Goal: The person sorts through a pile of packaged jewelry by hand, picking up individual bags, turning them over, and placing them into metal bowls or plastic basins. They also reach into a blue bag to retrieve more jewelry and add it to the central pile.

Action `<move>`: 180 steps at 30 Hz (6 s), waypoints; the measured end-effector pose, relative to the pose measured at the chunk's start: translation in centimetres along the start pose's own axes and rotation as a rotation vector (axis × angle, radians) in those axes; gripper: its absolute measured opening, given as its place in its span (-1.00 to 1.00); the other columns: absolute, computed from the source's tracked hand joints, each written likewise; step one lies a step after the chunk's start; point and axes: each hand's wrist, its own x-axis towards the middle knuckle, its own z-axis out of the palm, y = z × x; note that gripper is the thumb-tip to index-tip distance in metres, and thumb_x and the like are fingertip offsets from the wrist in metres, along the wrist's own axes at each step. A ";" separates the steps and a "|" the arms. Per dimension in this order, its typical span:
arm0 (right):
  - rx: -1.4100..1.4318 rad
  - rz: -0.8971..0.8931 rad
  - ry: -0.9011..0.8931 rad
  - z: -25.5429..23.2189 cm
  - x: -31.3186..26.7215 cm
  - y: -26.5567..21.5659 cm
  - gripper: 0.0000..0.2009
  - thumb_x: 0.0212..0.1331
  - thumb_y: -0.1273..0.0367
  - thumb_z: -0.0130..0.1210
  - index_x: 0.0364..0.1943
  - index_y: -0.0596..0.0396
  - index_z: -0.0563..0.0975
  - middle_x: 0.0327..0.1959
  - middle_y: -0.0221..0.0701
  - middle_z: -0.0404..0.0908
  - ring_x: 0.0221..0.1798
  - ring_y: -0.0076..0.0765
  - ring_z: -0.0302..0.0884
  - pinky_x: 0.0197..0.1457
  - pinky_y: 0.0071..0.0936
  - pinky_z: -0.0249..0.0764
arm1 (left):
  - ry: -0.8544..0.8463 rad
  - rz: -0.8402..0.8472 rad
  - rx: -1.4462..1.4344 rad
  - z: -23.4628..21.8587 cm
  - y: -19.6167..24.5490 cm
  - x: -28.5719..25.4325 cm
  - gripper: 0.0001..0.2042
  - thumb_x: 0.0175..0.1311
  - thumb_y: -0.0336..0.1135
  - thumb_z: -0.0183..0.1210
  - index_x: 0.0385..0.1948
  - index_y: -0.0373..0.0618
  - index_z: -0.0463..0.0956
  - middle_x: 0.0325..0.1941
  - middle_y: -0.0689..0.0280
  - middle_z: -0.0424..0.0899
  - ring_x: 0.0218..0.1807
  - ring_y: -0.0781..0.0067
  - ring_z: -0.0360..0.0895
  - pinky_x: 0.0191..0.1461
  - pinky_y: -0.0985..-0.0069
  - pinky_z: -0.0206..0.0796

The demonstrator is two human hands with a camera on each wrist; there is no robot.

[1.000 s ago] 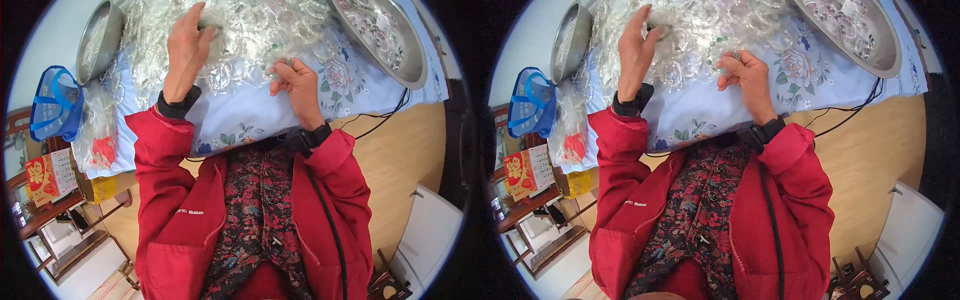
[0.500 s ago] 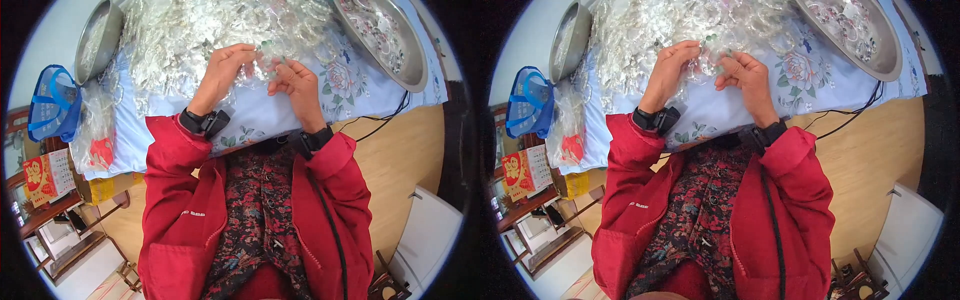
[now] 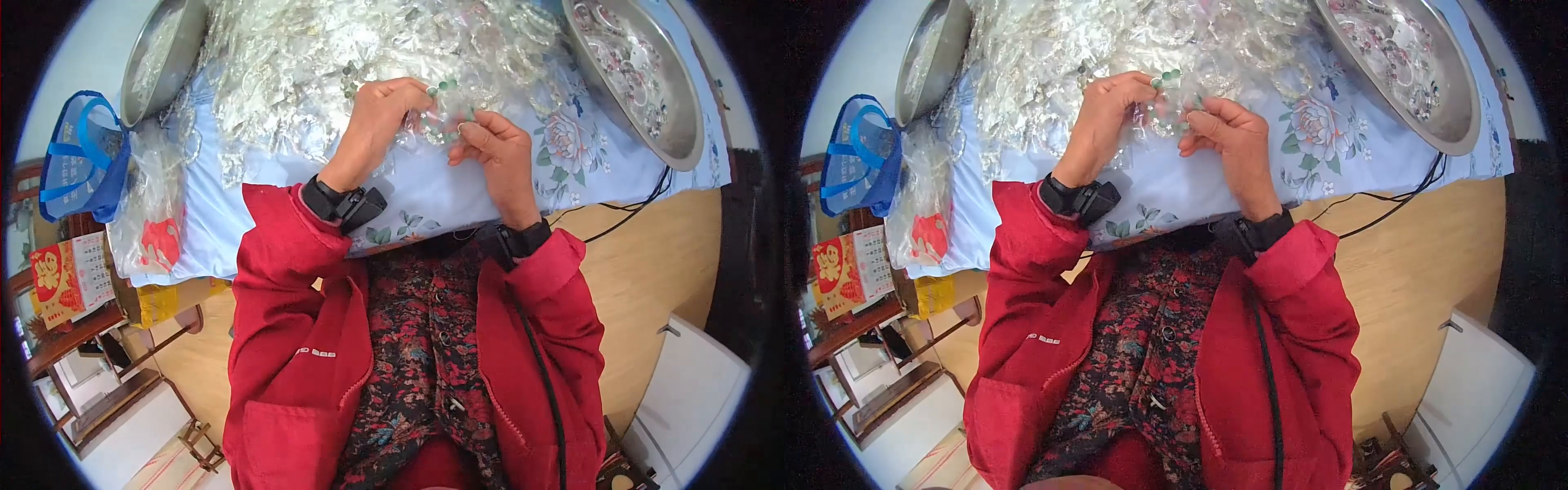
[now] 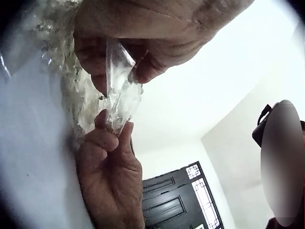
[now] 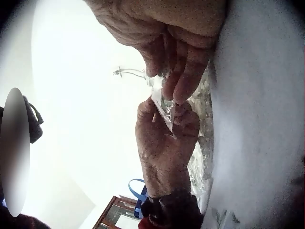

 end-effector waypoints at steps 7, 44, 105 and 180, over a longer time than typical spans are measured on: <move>0.011 -0.005 0.033 -0.1 -0.1 0.0 -0.86 0.16 0.45 0.02 -0.30 0.28 0.49 -0.40 -0.31 0.56 -0.52 -0.41 0.50 -0.40 -0.48 0.48 | -0.035 -0.038 0.020 0.3 0.5 -0.1 -0.84 0.03 -0.36 0.06 -0.56 -0.27 0.54 -0.58 0.36 0.54 -0.56 0.62 0.38 -0.44 0.67 0.17; 0.031 -0.025 0.066 -0.3 0.0 -0.2 -0.83 0.16 0.42 0.01 -0.34 0.28 0.53 -0.49 -0.39 0.55 -0.48 -0.55 0.48 -0.45 -0.60 0.41 | -0.199 -0.085 -0.196 -0.3 0.3 0.1 -0.80 0.20 -0.32 0.01 -0.28 -0.26 0.45 -0.35 0.22 0.59 -0.48 0.49 0.55 -0.38 0.57 0.42; -0.045 -0.094 -0.151 -0.6 -0.3 -0.5 -0.68 0.13 0.22 0.01 -0.32 0.30 0.50 -0.57 -0.29 0.51 -0.56 -0.47 0.41 -0.43 -0.55 0.37 | 0.043 -0.073 -0.363 -0.3 -0.8 -1.2 -0.92 0.01 -0.45 0.06 -0.63 -0.17 0.43 -0.59 0.38 0.44 -0.58 0.58 0.30 -0.48 0.59 0.17; 0.006 0.047 -0.091 -0.7 0.3 -1.0 -0.77 0.20 0.32 0.00 -0.30 0.26 0.50 -0.49 -0.35 0.55 -0.57 -0.50 0.45 -0.46 -0.57 0.40 | -0.248 0.518 0.081 10.7 18.4 14.7 -0.73 0.11 -0.27 0.13 -0.27 -0.32 0.47 -0.34 0.25 0.55 -0.30 0.47 0.48 -0.20 0.52 0.34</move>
